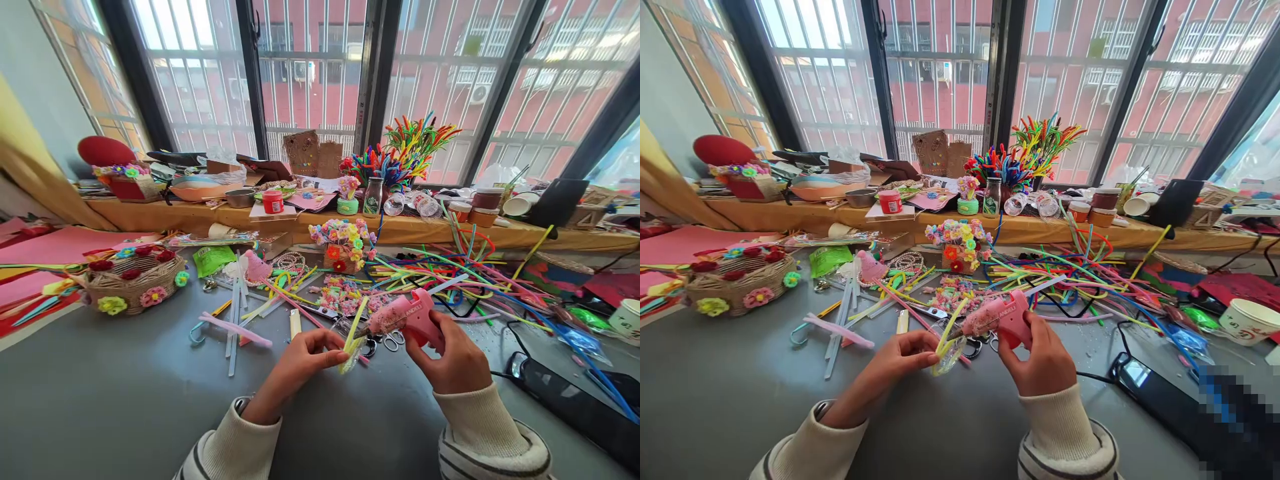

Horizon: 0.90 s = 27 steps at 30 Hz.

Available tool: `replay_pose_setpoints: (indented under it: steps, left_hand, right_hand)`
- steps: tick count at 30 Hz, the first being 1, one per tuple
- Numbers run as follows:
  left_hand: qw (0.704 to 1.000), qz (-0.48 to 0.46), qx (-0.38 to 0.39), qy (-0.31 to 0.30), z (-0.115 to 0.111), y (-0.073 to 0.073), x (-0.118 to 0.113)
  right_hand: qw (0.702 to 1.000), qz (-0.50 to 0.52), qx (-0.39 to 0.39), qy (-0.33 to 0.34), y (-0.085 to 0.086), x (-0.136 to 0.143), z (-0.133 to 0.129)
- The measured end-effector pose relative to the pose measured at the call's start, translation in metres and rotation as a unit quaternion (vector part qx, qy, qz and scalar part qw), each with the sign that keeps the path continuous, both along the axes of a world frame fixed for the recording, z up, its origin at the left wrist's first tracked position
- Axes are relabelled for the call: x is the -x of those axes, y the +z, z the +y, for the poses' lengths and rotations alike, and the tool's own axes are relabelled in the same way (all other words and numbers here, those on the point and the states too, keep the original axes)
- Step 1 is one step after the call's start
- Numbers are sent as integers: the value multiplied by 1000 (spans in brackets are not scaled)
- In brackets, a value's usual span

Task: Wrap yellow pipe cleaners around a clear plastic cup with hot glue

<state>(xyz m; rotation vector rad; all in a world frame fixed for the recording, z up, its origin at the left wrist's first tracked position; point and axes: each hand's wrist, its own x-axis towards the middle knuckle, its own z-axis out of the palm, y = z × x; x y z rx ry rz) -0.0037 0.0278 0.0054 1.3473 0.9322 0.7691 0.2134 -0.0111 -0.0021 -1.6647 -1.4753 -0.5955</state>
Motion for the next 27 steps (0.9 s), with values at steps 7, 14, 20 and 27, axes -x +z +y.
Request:
replay_pose_setpoints:
  steps: [7, 14, 20, 27]
  left_hand:
    - [1000, -7, 1, -12, -3, 3, 0]
    - [1000, -15, 9, -15, -2, 2, -1]
    - [1000, -21, 9, -20, -2, 2, -2]
    - [999, -20, 18, -20, -1, 1, -1]
  right_hand:
    - [1000, -10, -11, 7, 0, 1, -1]
    - [999, -26, -17, 17, 3, 2, -3]
    - [999, -33, -37, 18, 4, -1, -1]
    - [996, -46, -68, 34, 2, -4, 1]
